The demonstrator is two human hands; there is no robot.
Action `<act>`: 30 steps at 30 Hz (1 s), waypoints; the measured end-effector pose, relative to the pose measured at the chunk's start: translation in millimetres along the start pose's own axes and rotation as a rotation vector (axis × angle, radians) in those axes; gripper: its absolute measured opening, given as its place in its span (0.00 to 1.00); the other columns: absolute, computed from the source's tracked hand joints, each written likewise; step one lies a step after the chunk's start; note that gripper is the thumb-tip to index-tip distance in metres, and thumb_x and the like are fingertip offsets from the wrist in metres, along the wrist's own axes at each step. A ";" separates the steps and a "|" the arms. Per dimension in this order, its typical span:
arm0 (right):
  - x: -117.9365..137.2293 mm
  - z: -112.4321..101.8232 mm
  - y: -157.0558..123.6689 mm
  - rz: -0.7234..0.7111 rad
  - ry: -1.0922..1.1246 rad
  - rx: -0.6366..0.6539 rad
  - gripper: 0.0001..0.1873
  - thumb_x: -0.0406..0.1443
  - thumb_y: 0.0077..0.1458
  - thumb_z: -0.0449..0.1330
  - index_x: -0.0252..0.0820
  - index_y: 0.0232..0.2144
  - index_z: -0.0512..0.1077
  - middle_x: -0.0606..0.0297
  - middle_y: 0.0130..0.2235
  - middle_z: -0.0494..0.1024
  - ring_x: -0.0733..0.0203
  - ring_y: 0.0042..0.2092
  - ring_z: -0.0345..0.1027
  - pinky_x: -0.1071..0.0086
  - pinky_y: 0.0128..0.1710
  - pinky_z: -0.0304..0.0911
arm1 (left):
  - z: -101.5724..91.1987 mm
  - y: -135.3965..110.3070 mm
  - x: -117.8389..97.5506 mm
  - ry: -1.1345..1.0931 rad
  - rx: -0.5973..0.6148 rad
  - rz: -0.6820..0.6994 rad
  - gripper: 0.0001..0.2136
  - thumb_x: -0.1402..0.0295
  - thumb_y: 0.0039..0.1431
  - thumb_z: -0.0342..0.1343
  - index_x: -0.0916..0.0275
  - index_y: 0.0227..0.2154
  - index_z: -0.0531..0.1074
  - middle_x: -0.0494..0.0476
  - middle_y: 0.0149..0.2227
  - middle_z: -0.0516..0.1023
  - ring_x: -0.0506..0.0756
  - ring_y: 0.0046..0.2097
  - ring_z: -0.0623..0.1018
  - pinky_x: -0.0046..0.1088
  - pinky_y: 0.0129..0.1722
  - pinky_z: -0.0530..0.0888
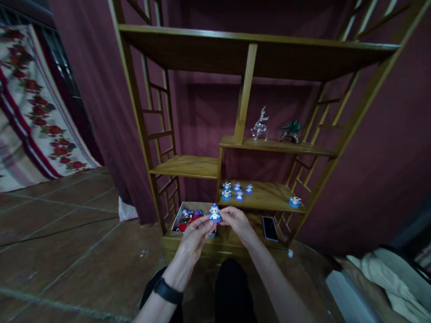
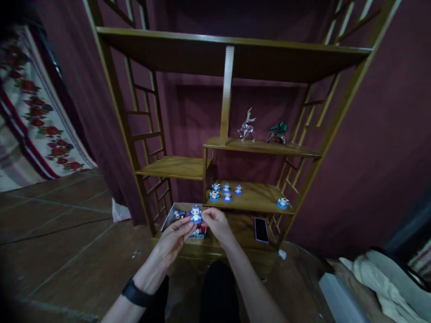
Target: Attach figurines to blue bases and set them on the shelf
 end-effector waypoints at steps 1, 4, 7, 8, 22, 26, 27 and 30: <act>0.9 -3.5 1.6 -0.011 0.009 -0.009 0.18 0.47 0.40 0.65 0.39 0.29 0.74 0.64 0.30 0.76 0.61 0.32 0.70 0.65 0.36 0.66 | 2.3 3.1 1.4 0.018 0.009 -0.006 0.11 0.84 0.42 0.61 0.68 0.31 0.76 0.60 0.31 0.80 0.51 0.33 0.79 0.23 0.38 0.75; 3.5 -11.0 5.4 -0.078 0.062 -0.020 0.19 0.44 0.39 0.66 0.41 0.33 0.73 0.65 0.32 0.77 0.61 0.35 0.70 0.65 0.40 0.65 | 12.3 9.6 6.3 0.080 0.053 -0.004 0.12 0.82 0.41 0.63 0.67 0.32 0.76 0.59 0.32 0.80 0.51 0.34 0.79 0.24 0.39 0.74; -1.4 -15.1 7.4 -0.133 0.072 0.010 0.18 0.42 0.39 0.66 0.41 0.34 0.72 0.66 0.33 0.77 0.62 0.34 0.69 0.66 0.40 0.64 | 24.0 10.8 11.7 0.166 0.100 0.027 0.15 0.78 0.39 0.65 0.67 0.34 0.75 0.59 0.33 0.80 0.51 0.34 0.78 0.24 0.39 0.73; -5.2 -17.2 7.9 -0.140 0.060 0.018 0.17 0.42 0.39 0.66 0.41 0.33 0.72 0.67 0.32 0.76 0.63 0.33 0.69 0.67 0.39 0.64 | 27.0 10.3 13.6 0.197 0.105 0.038 0.15 0.77 0.39 0.66 0.67 0.35 0.75 0.59 0.33 0.80 0.51 0.34 0.78 0.24 0.38 0.73; -26.0 -81.2 14.2 -0.106 -0.099 -0.081 0.12 0.35 0.38 0.63 0.42 0.30 0.72 0.69 0.29 0.75 0.63 0.32 0.69 0.70 0.34 0.64 | 58.6 34.2 63.7 0.167 0.117 -0.070 0.17 0.80 0.36 0.66 0.67 0.34 0.74 0.59 0.33 0.79 0.53 0.36 0.79 0.27 0.40 0.74; -19.2 -122.6 30.9 -0.163 -0.129 -0.197 0.12 0.36 0.38 0.62 0.41 0.31 0.71 0.69 0.30 0.75 0.64 0.31 0.68 0.70 0.34 0.65 | 53.7 37.1 74.7 0.165 0.138 -0.114 0.14 0.80 0.43 0.63 0.66 0.36 0.74 0.61 0.35 0.79 0.55 0.39 0.79 0.31 0.43 0.74; -17.2 -136.3 36.6 -0.180 -0.143 -0.248 0.13 0.36 0.39 0.62 0.41 0.32 0.71 0.68 0.30 0.75 0.64 0.31 0.69 0.70 0.35 0.65 | 47.0 37.1 76.8 0.178 0.126 -0.135 0.13 0.80 0.43 0.62 0.66 0.36 0.74 0.61 0.35 0.79 0.55 0.39 0.79 0.31 0.43 0.74; -14.9 -175.3 55.9 -0.197 -0.228 -0.383 0.14 0.36 0.38 0.62 0.41 0.32 0.70 0.68 0.30 0.76 0.62 0.32 0.69 0.68 0.37 0.66 | 16.4 37.2 79.5 0.206 0.052 -0.183 0.13 0.81 0.43 0.62 0.67 0.35 0.75 0.62 0.37 0.79 0.56 0.39 0.79 0.30 0.42 0.75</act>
Point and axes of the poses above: each hand's wrist, its own y-axis towards the middle knuckle, its own z-axis out of the palm, x = y × z, the point moved 8 cm from there along y, towards the middle knuckle
